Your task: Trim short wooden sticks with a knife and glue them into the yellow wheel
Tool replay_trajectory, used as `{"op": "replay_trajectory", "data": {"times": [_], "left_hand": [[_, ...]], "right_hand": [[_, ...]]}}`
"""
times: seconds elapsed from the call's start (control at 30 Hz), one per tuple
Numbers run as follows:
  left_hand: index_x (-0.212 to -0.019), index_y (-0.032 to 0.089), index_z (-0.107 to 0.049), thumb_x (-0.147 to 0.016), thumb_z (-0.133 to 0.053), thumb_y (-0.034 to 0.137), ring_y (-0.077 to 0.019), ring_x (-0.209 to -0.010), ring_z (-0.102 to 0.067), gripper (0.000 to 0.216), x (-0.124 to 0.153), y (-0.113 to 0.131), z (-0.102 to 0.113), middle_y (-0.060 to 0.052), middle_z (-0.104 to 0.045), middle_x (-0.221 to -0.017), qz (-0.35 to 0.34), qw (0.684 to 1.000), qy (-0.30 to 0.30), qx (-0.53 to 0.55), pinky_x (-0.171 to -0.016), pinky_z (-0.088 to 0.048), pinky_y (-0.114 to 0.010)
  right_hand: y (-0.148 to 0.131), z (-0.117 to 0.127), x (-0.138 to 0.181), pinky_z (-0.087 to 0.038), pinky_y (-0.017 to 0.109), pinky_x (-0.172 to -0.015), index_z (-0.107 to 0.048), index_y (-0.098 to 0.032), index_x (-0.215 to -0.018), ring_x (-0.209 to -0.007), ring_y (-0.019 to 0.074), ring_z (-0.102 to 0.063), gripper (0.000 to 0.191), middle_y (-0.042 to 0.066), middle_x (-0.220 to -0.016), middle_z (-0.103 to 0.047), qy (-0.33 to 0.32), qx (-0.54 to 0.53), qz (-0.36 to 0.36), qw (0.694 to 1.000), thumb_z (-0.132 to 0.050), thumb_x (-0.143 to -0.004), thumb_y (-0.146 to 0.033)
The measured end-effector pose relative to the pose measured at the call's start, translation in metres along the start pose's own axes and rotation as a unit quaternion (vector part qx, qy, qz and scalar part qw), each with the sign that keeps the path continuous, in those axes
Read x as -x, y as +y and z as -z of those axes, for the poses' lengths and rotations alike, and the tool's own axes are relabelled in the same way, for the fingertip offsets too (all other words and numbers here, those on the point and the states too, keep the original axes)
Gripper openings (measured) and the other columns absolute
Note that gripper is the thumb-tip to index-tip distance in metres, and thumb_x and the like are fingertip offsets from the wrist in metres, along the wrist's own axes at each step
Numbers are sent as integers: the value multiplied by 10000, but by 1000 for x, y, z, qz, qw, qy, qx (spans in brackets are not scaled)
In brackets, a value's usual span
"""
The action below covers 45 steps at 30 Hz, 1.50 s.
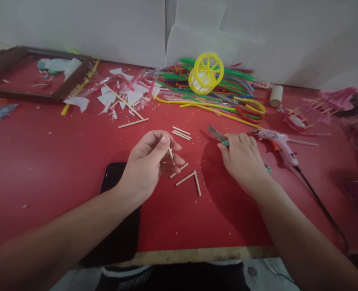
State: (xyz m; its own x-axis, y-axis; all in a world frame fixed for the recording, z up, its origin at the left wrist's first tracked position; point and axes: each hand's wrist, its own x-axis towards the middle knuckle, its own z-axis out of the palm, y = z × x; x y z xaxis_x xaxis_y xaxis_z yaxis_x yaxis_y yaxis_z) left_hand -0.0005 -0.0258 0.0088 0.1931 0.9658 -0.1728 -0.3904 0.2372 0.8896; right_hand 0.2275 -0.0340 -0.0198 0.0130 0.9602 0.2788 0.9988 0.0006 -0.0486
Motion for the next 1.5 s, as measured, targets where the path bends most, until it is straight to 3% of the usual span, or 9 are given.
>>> {"op": "replay_trajectory", "data": {"times": [0.2, 0.3, 0.43, 0.7, 0.93, 1.13, 1.3, 1.37, 1.5], "left_hand": [[-882, 195, -566, -932, -554, 239, -99, -598, -621, 68, -3, -2, 1, 28, -610, -716, -38, 999, 12, 8, -473, -520, -169], [-949, 206, -582, -892, -607, 187, -97, -684, -633, 65, -5, -6, 3, 25, -635, -767, -48, 999, 14, 16, -555, -532, -164], [-939, 182, -639, -867, -649, 189, -83, -704, -626, 73, -4, -10, 5, 19, -646, -755, -19, 999, -45, 5, -650, -544, -167], [-878, 185, -683, -802, -744, 281, -101, -709, -681, 136, -4, -7, 6, 25, -655, -771, 33, 998, -43, 14, -678, -568, -199], [-886, 179, -681, -783, -755, 255, -72, -678, -633, 148, -4, -7, 6, 33, -647, -756, 22, 999, -27, 4, -696, -543, -187], [-845, 167, -651, -780, -745, 212, -54, -622, -566, 124, -6, -8, 6, 40, -620, -709, 2, 1000, -24, -6, -660, -495, -166], [-831, 174, -648, -772, -761, 231, -65, -673, -595, 139, -6, -8, 6, 42, -616, -760, 4, 1000, 4, 4, -694, -512, -190], [-823, 176, -657, -758, -777, 241, -74, -711, -612, 151, -5, -9, 6, 39, -630, -792, 7, 1000, 13, 7, -734, -525, -209], [-836, 177, -710, -772, -772, 263, -75, -677, -588, 124, 0, -11, 7, 17, -664, -772, 7, 999, -29, -46, -685, -505, -190]], "right_hand": [[-17, 13, -1, -435, 428, -876, -664, -174, -1066, -967, 268, -532, 239, 126, -1044, -611, 85, -90, 88, 988, -500, -922, -274], [-32, 17, -13, -426, 374, -835, -665, -195, -964, -887, 219, -546, 197, 79, -932, -645, 34, -152, 168, 973, -474, -943, -236], [-44, 4, -40, -404, 350, -825, -653, -190, -955, -917, 210, -536, 186, 77, -959, -644, -39, -172, 208, 962, -478, -951, -249], [-60, -19, -62, -385, 330, -795, -652, -162, -898, -887, 209, -504, 102, 84, -925, -606, -66, -160, 195, 965, -563, -880, -209], [-61, -14, -61, -384, 332, -821, -618, -156, -954, -873, 201, -505, 104, 78, -925, -608, -68, -167, 168, 969, -545, -886, -187], [-62, -15, -68, -389, 351, -808, -625, -160, -822, -870, 210, -513, 53, 87, -892, -613, -94, -178, 149, 968, -582, -854, -160], [-66, 6, -57, -427, 329, -743, -581, -155, -848, -812, 180, -562, 101, 75, -860, -638, -96, -231, 97, 963, -503, -909, -170], [-67, 18, -44, -446, 287, -669, -561, -170, -885, -723, 140, -576, 121, 34, -811, -646, -99, -298, 64, 947, -473, -944, -227], [-67, 34, -10, -447, 229, -533, -582, -185, -851, -566, 81, -535, 138, -19, -721, -619, -133, -570, -20, 810, -605, -878, -318]]}}
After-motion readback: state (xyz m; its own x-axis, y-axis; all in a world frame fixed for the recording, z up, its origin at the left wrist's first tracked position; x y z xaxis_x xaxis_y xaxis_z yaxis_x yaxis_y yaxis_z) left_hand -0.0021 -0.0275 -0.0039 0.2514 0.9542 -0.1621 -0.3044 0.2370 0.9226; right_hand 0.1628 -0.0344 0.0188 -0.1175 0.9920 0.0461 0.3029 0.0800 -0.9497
